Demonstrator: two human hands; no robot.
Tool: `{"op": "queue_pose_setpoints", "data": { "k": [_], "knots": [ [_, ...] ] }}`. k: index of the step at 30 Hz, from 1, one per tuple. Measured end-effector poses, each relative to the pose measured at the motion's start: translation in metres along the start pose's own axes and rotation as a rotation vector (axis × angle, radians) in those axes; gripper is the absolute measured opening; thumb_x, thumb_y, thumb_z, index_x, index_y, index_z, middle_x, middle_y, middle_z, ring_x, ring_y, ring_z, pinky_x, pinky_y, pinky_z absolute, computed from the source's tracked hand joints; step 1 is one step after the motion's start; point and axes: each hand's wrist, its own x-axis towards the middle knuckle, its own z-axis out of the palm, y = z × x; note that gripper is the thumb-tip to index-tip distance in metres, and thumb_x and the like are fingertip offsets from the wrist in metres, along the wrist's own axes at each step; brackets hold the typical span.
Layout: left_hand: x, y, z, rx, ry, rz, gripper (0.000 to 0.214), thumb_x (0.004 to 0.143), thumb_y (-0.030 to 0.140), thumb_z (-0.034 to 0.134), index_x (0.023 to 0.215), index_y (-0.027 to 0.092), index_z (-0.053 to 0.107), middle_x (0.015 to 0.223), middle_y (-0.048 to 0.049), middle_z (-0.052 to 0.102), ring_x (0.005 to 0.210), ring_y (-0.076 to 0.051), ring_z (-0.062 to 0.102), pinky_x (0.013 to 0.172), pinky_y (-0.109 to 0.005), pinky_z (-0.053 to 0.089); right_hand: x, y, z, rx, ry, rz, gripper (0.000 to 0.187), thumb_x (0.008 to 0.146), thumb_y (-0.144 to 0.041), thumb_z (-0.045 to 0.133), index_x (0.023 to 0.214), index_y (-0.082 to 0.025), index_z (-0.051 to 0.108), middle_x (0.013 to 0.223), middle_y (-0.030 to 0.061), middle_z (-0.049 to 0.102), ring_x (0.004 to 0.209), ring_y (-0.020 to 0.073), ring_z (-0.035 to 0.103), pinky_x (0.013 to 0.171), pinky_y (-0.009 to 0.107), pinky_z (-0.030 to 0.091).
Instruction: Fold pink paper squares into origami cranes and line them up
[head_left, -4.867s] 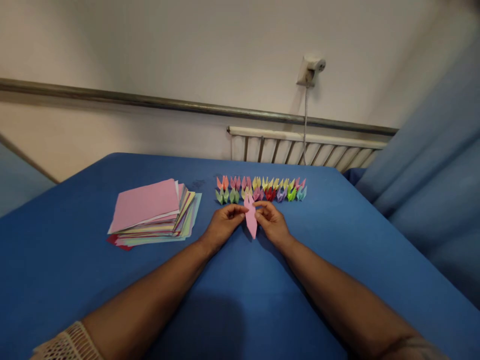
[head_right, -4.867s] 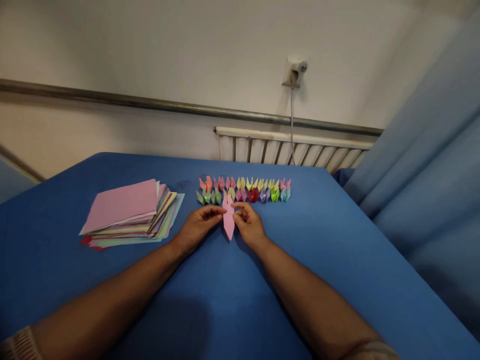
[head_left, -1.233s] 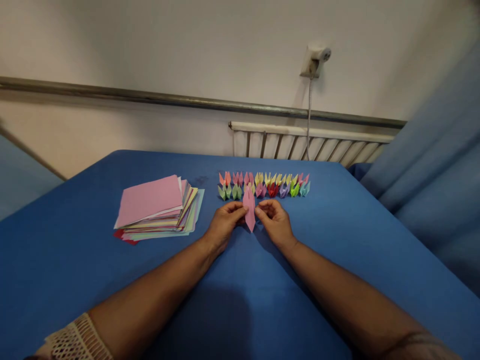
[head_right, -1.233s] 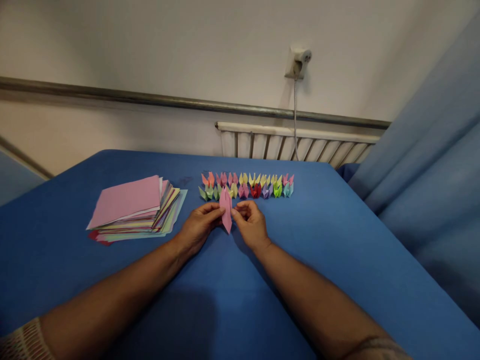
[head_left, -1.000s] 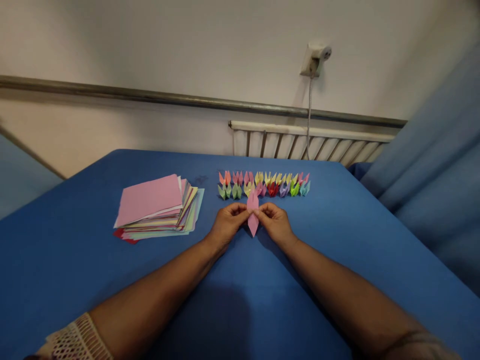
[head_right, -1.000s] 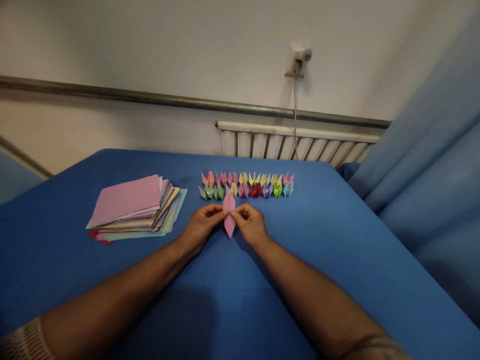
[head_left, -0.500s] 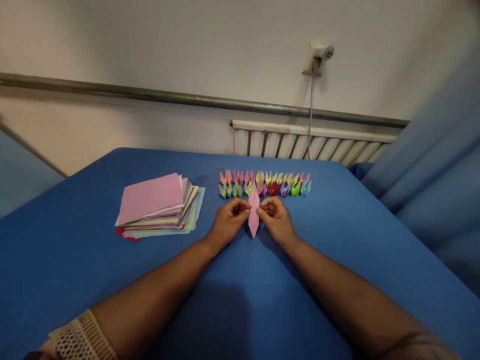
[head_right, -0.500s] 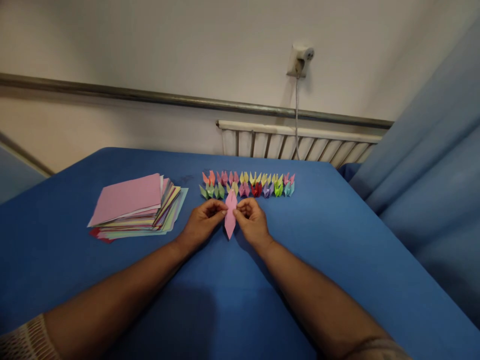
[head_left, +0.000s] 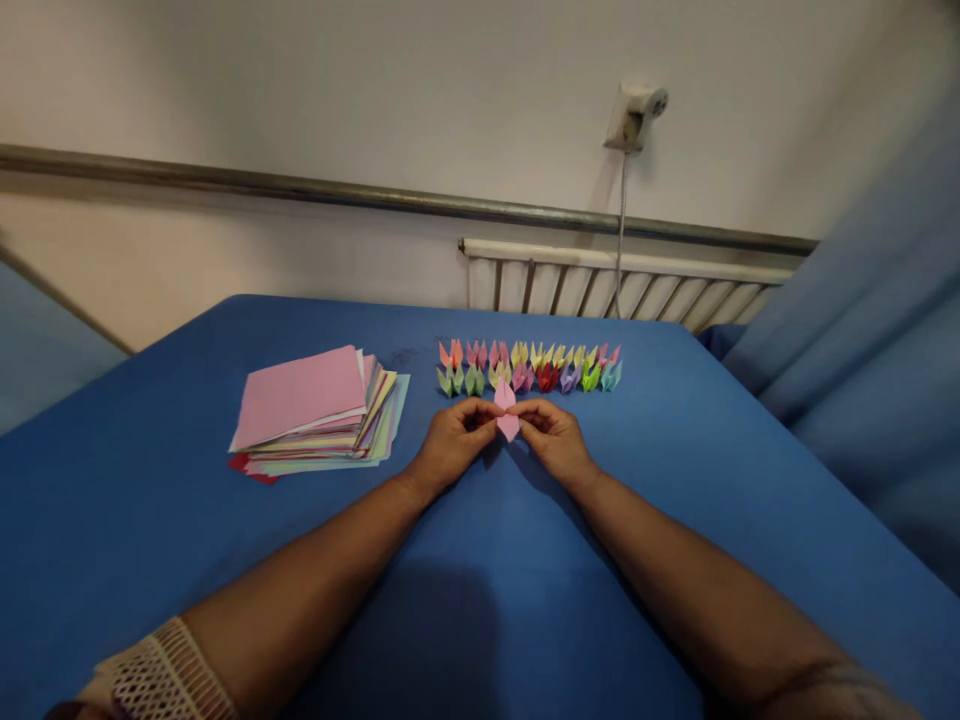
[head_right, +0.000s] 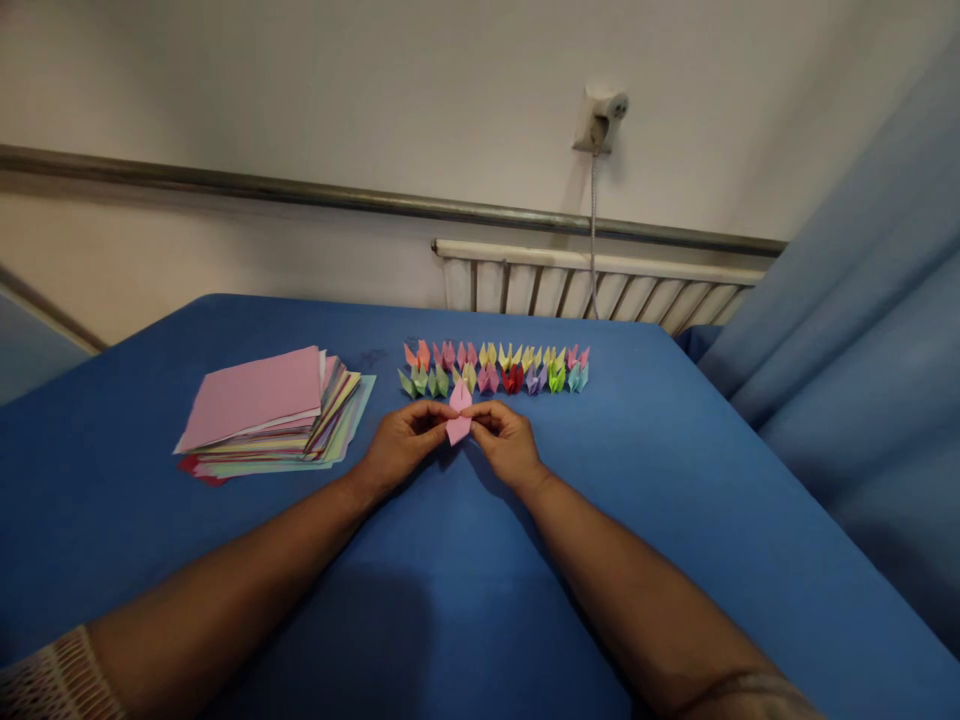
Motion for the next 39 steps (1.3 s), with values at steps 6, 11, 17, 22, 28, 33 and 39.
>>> {"op": "queue_pose_setpoints", "data": {
  "k": [6,11,17,22,28,33,39],
  "knots": [
    [-0.003,0.0,0.003,0.062,0.055,0.04,0.021,0.074,0.036,0.069,0.074,0.016,0.064,0.067,0.0022,0.059,0.062,-0.01,0.052,0.06,-0.023,0.041,-0.001,-0.001,0.003,-0.045,0.091,-0.018,0.014,0.069,-0.032,0.075,0.072,-0.021,0.067,0.069,-0.0018,0.066,0.066,0.0131,0.06,0.069,0.028,0.05],
    [-0.006,0.002,0.006,0.145,0.114,0.046,0.024,0.076,0.039,0.066,0.072,0.016,0.062,0.063,0.0027,0.056,0.058,-0.01,0.049,0.055,-0.022,0.039,-0.002,-0.006,0.005,-0.057,0.109,0.0,0.019,0.07,-0.036,0.074,0.069,-0.02,0.065,0.068,-0.0006,0.066,0.065,0.0131,0.06,0.068,0.028,0.049],
    [-0.009,0.006,0.009,0.157,0.161,0.028,0.022,0.074,0.037,0.067,0.071,0.016,0.061,0.066,0.0015,0.059,0.06,-0.011,0.053,0.057,-0.023,0.042,-0.002,-0.008,0.008,0.045,0.125,0.039,0.023,0.067,-0.035,0.074,0.072,-0.021,0.056,0.066,-0.0025,0.062,0.063,0.0128,0.06,0.067,0.028,0.049],
    [-0.01,0.007,0.012,-0.043,0.139,-0.072,0.037,0.068,0.033,0.074,0.097,0.016,0.059,0.065,0.0032,0.062,0.059,-0.011,0.056,0.056,-0.022,0.041,-0.002,-0.011,0.011,0.116,0.129,0.035,0.031,0.064,-0.032,0.076,0.083,-0.023,0.053,0.071,-0.0042,0.06,0.064,0.0118,0.058,0.066,0.027,0.049],
    [-0.009,0.01,0.012,-0.228,0.14,-0.14,0.025,0.063,0.033,0.077,0.073,0.015,0.063,0.068,0.0022,0.06,0.062,-0.009,0.053,0.062,-0.022,0.042,-0.004,-0.012,0.012,0.072,0.088,0.058,0.034,0.065,-0.037,0.076,0.088,-0.023,0.054,0.067,-0.0047,0.061,0.06,0.0116,0.059,0.061,0.025,0.046],
    [-0.009,0.013,0.01,-0.259,0.097,-0.151,0.024,0.061,0.032,0.078,0.067,0.015,0.062,0.061,0.0046,0.054,0.057,-0.007,0.047,0.057,-0.021,0.037,-0.005,-0.012,0.01,0.013,0.02,0.193,0.029,0.069,-0.044,0.071,0.071,-0.019,0.058,0.058,-0.0036,0.058,0.052,0.0104,0.055,0.048,0.022,0.035],
    [-0.008,0.009,0.009,-0.208,0.041,-0.148,0.025,0.067,0.037,0.074,0.065,0.016,0.06,0.057,0.0033,0.053,0.053,-0.008,0.044,0.051,-0.021,0.034,-0.007,-0.016,0.01,0.047,0.065,0.171,0.024,0.07,-0.039,0.07,0.065,-0.019,0.058,0.057,-0.0059,0.054,0.05,0.0084,0.049,0.052,0.022,0.041]
  ]
}}
